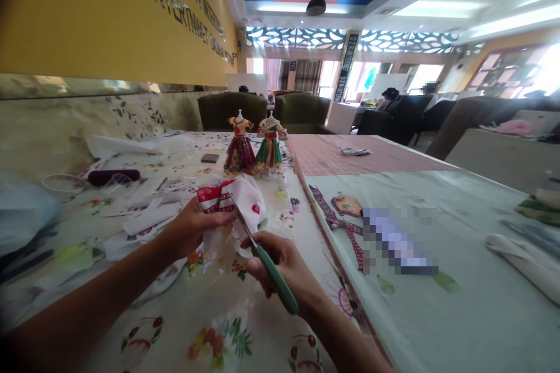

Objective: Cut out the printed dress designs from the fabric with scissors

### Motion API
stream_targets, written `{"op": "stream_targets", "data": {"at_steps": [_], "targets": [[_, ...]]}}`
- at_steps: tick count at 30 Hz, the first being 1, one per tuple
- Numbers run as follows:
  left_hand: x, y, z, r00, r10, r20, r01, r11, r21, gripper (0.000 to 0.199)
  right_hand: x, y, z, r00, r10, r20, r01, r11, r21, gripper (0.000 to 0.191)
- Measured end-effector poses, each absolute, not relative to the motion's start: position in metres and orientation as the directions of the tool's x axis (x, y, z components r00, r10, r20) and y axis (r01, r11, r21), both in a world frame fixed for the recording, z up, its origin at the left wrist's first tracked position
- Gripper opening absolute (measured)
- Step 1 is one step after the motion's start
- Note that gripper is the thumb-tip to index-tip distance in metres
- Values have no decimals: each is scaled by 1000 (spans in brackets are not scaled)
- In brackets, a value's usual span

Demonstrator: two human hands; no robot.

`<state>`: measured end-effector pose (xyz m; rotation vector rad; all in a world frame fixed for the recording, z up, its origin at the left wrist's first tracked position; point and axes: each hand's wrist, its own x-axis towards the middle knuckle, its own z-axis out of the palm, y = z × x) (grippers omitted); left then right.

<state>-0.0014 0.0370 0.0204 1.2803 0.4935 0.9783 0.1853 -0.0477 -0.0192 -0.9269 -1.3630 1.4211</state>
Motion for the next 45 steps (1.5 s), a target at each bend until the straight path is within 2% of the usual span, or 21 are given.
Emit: {"op": "stream_targets", "data": {"at_steps": [24,35,45], "targets": [[-1,34,19,540,814,215,-348,-17,937,37,183,-52,-18,-284,955,85,-106,56,-993,56],[-3,35,22,534,822,196,-328,-12,945,43,184,-49,-18,-282,955,90,-119,58,-991,61],[-2,34,20,569,797,201,-321,-10,947,36,183,-51,-18,-276,958,78,-98,52,-994,58]]}}
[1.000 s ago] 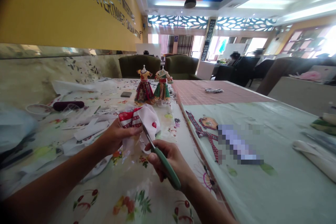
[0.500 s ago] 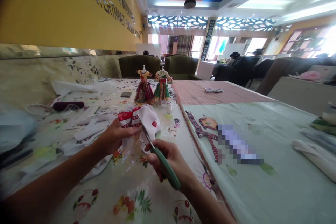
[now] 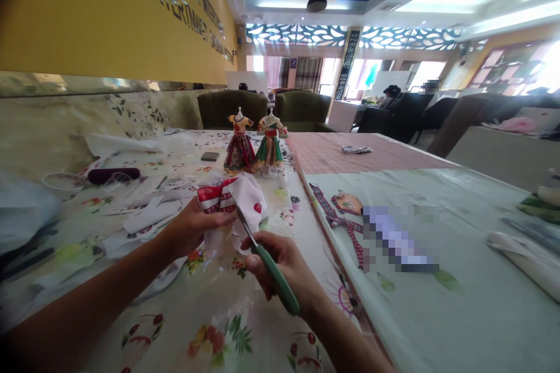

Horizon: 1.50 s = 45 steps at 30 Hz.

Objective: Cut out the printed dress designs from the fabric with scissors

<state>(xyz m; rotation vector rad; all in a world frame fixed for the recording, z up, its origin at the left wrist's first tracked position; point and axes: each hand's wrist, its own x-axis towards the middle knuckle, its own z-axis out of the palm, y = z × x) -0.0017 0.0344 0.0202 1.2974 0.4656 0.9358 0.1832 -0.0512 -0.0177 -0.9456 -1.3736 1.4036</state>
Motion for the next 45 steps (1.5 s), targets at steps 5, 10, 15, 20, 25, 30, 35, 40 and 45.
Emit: {"op": "stream_targets", "data": {"at_steps": [5,10,15,20,25,30,35,40,45], "targets": [[-2,35,19,565,799,204,-319,-15,947,37,183,-52,-16,-276,958,74,-87,52,-995,58],[-3,35,19,562,799,211,-333,-15,943,38,184,-52,-18,-276,958,74,-103,47,-994,57],[-2,34,21,563,801,203,-337,-1,942,36,183,-52,-19,-274,960,58,-117,27,-993,56],[0,35,22,545,815,198,-355,10,935,36,183,-51,-19,-244,968,53,-80,34,-996,59],[0,36,21,526,837,153,-346,46,937,38,184,-51,-20,-268,958,107,-116,78,-990,57],[-2,38,20,512,848,136,-332,50,942,42,188,-49,-23,-331,932,151,-201,87,-976,62],[-3,40,20,520,845,127,-307,46,951,35,190,-47,-25,-363,913,188,-221,112,-969,63],[-3,41,19,532,840,107,-291,63,955,39,189,-46,-25,-357,917,177,-212,105,-972,60],[-3,45,17,555,822,126,-295,53,954,27,190,-47,-29,-335,925,180,-251,96,-963,56]]}}
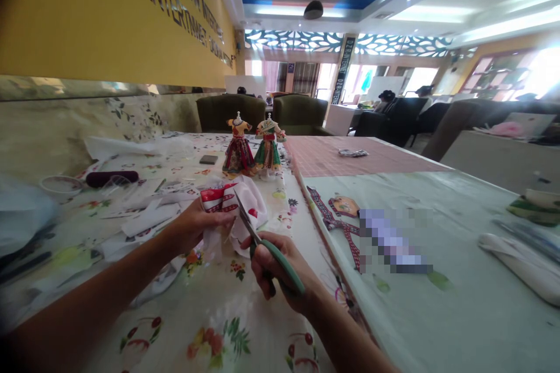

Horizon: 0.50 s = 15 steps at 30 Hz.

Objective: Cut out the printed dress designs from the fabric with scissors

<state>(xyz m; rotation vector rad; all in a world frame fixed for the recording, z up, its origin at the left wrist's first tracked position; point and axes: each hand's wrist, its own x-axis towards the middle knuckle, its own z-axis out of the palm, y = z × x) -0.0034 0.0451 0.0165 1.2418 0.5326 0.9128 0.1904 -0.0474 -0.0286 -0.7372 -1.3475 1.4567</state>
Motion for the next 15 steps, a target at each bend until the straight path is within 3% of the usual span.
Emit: {"op": "stream_targets", "data": {"at_steps": [6,12,15], "targets": [[-12,61,9,582,811,61,-183,58,981,31,196,-45,-34,-287,934,211,-312,117,-943,49],[-16,73,0,546,838,-29,-106,103,989,45,196,-42,-35,-246,963,114,-345,23,-938,49],[-18,76,3,478,869,-127,32,128,991,54,197,-40,-37,-250,966,68,-361,-28,-932,50]]}}
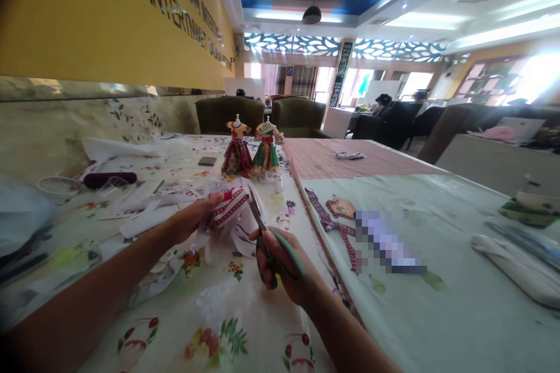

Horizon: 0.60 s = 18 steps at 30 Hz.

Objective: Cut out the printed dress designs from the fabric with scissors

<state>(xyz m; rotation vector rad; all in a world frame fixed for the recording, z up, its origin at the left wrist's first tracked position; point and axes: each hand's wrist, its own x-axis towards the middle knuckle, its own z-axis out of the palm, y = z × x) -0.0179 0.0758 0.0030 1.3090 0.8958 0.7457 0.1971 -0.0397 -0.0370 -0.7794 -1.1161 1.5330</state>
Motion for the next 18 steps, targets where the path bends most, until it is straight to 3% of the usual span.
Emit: {"op": "stream_targets", "data": {"at_steps": [2,4,7,9,10,11,13,15,18], "targets": [[-22,79,8,419,893,-166,227,74,971,59,198,-39,-39,-254,966,54,-369,-46,-928,50],[-28,81,16,337,937,-94,511,-98,854,58,199,-38,-40,-253,966,47,-377,-54,-925,50],[-32,74,28,200,934,295,803,-329,497,49,197,-37,-40,-248,968,29,-386,-71,-920,50],[-29,62,34,147,821,551,797,-428,426,39,196,-37,-41,-246,969,13,-389,-87,-917,50],[-26,54,35,142,790,596,752,-477,454,36,195,-36,-41,-248,969,7,-390,-93,-916,50],[-21,46,35,165,807,568,687,-507,521,33,195,-36,-42,-250,968,5,-392,-97,-915,50],[-9,33,27,348,890,296,478,-440,760,36,195,-36,-45,-261,965,14,-398,-95,-913,47],[4,24,13,526,849,-40,273,-125,954,38,195,-35,-48,-269,963,27,-397,-86,-914,45],[21,20,-13,557,809,-190,-37,253,967,38,196,-36,-51,-284,958,45,-394,-73,-916,45]]}}
